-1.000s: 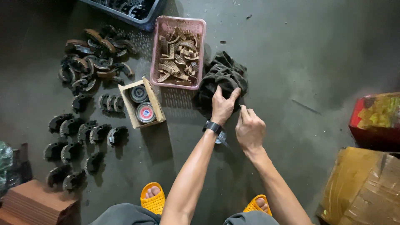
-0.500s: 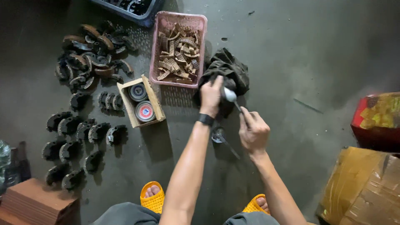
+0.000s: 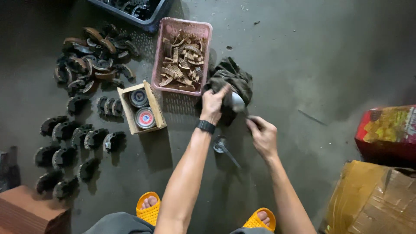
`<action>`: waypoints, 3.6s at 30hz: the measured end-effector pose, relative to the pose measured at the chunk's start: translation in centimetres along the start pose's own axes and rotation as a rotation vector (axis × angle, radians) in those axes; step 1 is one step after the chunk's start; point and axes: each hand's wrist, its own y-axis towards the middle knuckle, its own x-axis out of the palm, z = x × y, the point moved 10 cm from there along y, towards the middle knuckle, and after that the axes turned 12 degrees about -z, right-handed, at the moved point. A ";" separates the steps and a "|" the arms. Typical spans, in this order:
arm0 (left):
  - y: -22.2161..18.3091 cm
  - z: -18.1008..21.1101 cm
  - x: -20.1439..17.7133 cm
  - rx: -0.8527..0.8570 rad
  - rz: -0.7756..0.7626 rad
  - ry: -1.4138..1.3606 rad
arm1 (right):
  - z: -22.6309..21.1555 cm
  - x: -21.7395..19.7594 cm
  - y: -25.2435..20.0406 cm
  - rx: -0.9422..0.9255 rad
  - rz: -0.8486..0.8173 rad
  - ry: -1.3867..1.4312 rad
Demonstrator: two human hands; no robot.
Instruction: The recorder is mixing a white compound or adhesive in a small container using a spoon while preparing motorcycle brake shoes.
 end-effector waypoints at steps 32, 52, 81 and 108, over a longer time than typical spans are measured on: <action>-16.9 19.6 -32.6 0.276 0.148 1.266 | -25.2 42.0 5.5 -0.791 -0.656 -1.271; -16.8 -6.3 -2.7 0.273 -0.586 1.830 | 9.5 10.2 -10.5 0.414 -0.583 -0.578; -26.2 14.2 -0.5 -0.132 -0.551 -0.332 | -35.8 12.3 -9.4 -0.555 -0.788 -1.493; -22.1 12.3 -2.4 0.022 -0.311 -0.229 | -29.3 11.3 -7.0 -0.282 -0.828 -1.215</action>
